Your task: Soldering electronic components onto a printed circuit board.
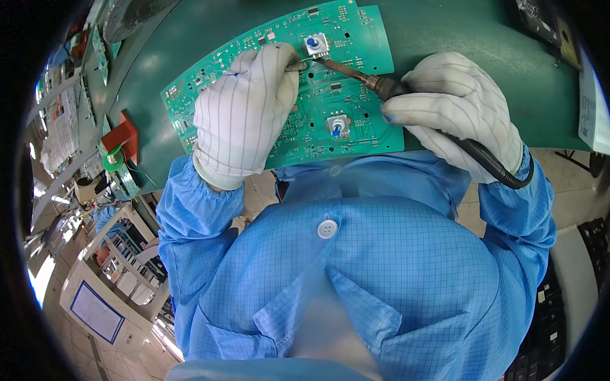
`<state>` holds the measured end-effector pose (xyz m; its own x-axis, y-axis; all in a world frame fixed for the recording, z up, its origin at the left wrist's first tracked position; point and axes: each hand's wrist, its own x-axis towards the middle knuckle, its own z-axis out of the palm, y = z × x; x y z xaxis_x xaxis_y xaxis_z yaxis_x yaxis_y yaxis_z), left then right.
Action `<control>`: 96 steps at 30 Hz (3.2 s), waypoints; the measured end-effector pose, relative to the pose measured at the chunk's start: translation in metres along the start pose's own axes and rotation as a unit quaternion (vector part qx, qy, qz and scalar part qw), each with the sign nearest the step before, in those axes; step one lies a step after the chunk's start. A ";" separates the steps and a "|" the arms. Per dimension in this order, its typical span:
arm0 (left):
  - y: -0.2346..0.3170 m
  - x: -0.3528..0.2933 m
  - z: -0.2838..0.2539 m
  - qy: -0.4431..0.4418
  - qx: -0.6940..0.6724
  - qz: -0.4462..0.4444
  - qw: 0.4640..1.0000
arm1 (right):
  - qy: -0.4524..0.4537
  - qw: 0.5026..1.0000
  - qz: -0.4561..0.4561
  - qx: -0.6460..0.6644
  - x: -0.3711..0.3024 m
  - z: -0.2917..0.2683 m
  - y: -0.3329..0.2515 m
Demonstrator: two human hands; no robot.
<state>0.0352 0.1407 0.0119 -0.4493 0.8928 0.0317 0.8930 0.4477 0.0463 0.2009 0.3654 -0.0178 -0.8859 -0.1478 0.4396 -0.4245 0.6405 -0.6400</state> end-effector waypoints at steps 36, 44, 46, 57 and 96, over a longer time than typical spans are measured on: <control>0.002 0.002 0.002 -0.012 -0.033 -0.005 0.999 | 0.030 0.998 -0.034 -0.050 -0.001 0.005 0.002; 0.000 -0.001 0.007 -0.010 -0.007 -0.003 1.000 | 0.039 0.999 -0.008 -0.009 -0.003 -0.001 -0.002; -0.001 0.001 0.012 0.061 -0.004 0.058 0.996 | 0.033 0.999 -0.011 -0.002 -0.004 -0.003 -0.002; -0.001 0.003 0.016 0.068 -0.031 0.025 0.997 | 0.086 0.995 -0.049 0.031 -0.002 -0.007 0.003; 0.028 0.044 -0.052 0.314 -0.229 0.269 0.881 | 0.335 0.934 0.094 -0.076 -0.042 0.058 -0.048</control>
<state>0.0389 0.1900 0.0668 -0.0189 0.7027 0.7112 0.9414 -0.2271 0.2494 0.2474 0.2973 -0.0418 -0.6044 0.4495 0.6577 -0.1969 0.7157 -0.6701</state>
